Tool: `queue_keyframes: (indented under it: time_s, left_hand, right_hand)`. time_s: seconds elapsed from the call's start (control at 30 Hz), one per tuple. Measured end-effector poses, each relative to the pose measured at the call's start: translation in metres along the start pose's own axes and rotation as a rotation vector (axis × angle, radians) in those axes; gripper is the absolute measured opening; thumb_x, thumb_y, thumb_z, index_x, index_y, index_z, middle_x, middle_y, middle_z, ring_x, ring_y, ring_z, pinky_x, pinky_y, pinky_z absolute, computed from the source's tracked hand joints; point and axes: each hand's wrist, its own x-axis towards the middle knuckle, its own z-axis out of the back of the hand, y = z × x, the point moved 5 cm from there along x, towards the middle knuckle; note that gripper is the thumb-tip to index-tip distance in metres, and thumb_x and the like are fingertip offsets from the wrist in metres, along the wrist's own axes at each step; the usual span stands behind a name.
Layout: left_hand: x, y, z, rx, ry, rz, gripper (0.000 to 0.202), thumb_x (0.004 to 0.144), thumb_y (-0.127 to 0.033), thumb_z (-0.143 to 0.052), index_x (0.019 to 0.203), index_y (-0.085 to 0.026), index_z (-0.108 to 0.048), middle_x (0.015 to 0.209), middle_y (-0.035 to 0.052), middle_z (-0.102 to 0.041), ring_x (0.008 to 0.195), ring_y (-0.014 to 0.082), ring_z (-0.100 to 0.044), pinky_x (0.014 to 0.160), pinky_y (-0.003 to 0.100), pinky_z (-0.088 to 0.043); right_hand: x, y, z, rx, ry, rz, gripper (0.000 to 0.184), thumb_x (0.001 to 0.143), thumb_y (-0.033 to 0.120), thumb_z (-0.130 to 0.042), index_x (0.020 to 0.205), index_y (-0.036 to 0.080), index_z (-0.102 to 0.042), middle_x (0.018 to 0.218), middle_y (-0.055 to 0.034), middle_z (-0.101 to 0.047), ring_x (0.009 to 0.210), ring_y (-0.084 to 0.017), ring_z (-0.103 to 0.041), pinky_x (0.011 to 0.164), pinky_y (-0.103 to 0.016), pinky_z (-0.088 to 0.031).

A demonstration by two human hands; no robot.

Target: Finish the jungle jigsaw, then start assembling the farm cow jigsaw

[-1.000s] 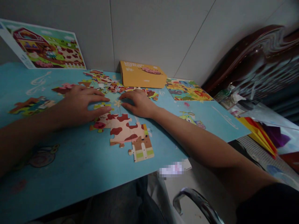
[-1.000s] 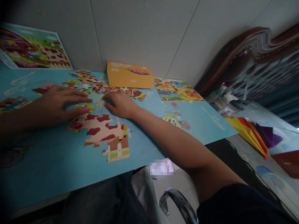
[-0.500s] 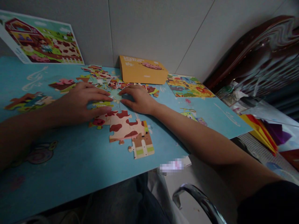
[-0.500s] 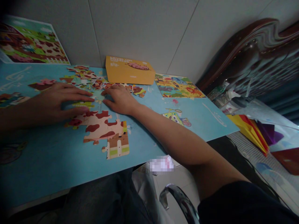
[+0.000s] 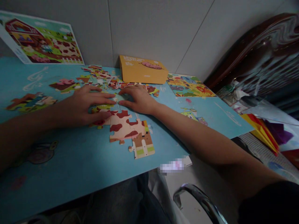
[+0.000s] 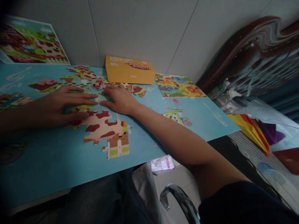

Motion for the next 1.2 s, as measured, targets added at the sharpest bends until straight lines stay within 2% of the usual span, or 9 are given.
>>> queue_keyframes:
  time_s: [0.17, 0.37, 0.5, 0.67, 0.8, 0.93, 1.03, 1.1, 1.2]
  left_hand:
    - [0.000, 0.002, -0.001, -0.025, 0.039, 0.073, 0.059, 0.084, -0.062, -0.051, 0.130, -0.026, -0.062, 0.139, 0.0046, -0.057, 0.129, 0.0362, -0.040, 0.109, 0.056, -0.026]
    - [-0.001, -0.001, -0.001, -0.046, 0.057, 0.112, 0.057, 0.083, -0.056, -0.055, 0.131, -0.027, -0.061, 0.144, 0.0040, -0.053, 0.138, 0.0366, -0.031, 0.113, 0.059, -0.018]
    - [-0.001, -0.003, 0.001, -0.072, 0.042, 0.108, 0.052, 0.083, -0.050, -0.060, 0.129, -0.027, -0.062, 0.142, 0.0050, -0.055, 0.137, 0.0363, -0.034, 0.111, 0.059, -0.023]
    - [-0.001, -0.006, 0.001, -0.085, 0.034, 0.089, 0.048, 0.084, -0.044, -0.062, 0.128, -0.026, -0.064, 0.143, 0.0061, -0.054, 0.134, 0.0369, -0.037, 0.110, 0.062, -0.022]
    - [-0.001, -0.008, 0.002, -0.094, 0.020, 0.063, 0.042, 0.084, -0.042, -0.062, 0.123, -0.026, -0.066, 0.143, 0.0068, -0.054, 0.131, 0.0356, -0.041, 0.109, 0.060, -0.027]
    - [-0.001, -0.010, 0.006, -0.085, -0.016, 0.036, 0.039, 0.084, -0.044, -0.062, 0.117, -0.023, -0.069, 0.134, 0.0107, -0.058, 0.125, 0.0328, -0.047, 0.108, 0.055, -0.030]
    - [0.000, -0.011, 0.009, -0.084, -0.025, 0.051, 0.039, 0.083, -0.046, -0.063, 0.113, -0.022, -0.071, 0.121, 0.0118, -0.059, 0.117, 0.0311, -0.052, 0.104, 0.051, -0.036]
    - [0.000, -0.011, 0.010, -0.088, -0.033, 0.049, 0.039, 0.084, -0.045, -0.063, 0.112, -0.020, -0.072, 0.114, 0.0118, -0.059, 0.111, 0.0298, -0.054, 0.100, 0.048, -0.039]
    - [0.000, -0.012, 0.011, -0.104, -0.044, 0.031, 0.037, 0.084, -0.044, -0.063, 0.111, -0.019, -0.072, 0.110, 0.0110, -0.059, 0.106, 0.0274, -0.056, 0.096, 0.044, -0.043]
  right_hand:
    - [0.000, -0.002, -0.001, 0.018, -0.002, -0.012, 0.041, 0.092, 0.041, -0.059, 0.123, 0.015, -0.061, 0.129, -0.0115, -0.062, 0.118, -0.029, -0.051, 0.101, -0.045, -0.033]
    - [0.000, 0.000, 0.001, 0.067, -0.006, -0.042, 0.043, 0.089, 0.039, -0.064, 0.126, 0.017, -0.061, 0.127, -0.0104, -0.063, 0.115, -0.029, -0.051, 0.099, -0.046, -0.034]
    - [-0.002, 0.001, 0.002, 0.061, 0.013, -0.066, 0.044, 0.090, 0.038, -0.062, 0.129, 0.019, -0.059, 0.123, -0.0116, -0.065, 0.114, -0.031, -0.050, 0.095, -0.049, -0.034]
    - [-0.001, 0.003, 0.003, 0.047, 0.020, 0.000, 0.037, 0.092, 0.038, -0.059, 0.124, 0.019, -0.062, 0.130, -0.0110, -0.059, 0.112, -0.029, -0.051, 0.097, -0.046, -0.033]
    - [-0.001, 0.003, 0.002, 0.034, 0.023, 0.002, 0.035, 0.092, 0.037, -0.059, 0.123, 0.021, -0.063, 0.123, -0.0118, -0.060, 0.111, -0.029, -0.050, 0.096, -0.045, -0.034]
    - [-0.002, 0.001, 0.001, 0.009, 0.038, -0.033, 0.040, 0.091, 0.040, -0.060, 0.125, 0.020, -0.062, 0.112, -0.0136, -0.060, 0.109, -0.030, -0.050, 0.095, -0.046, -0.035]
    - [-0.002, -0.001, 0.005, 0.035, -0.005, -0.046, 0.044, 0.086, 0.040, -0.066, 0.124, 0.018, -0.062, 0.109, -0.0131, -0.058, 0.106, -0.029, -0.052, 0.093, -0.044, -0.037]
    - [-0.003, -0.003, 0.008, 0.084, -0.059, -0.062, 0.045, 0.083, 0.037, -0.070, 0.122, 0.017, -0.061, 0.107, -0.0119, -0.058, 0.102, -0.027, -0.053, 0.090, -0.041, -0.040]
    - [-0.004, -0.007, 0.013, 0.151, -0.153, -0.090, 0.036, 0.082, 0.024, -0.068, 0.117, 0.017, -0.063, 0.102, -0.0093, -0.057, 0.094, -0.023, -0.055, 0.084, -0.036, -0.043]
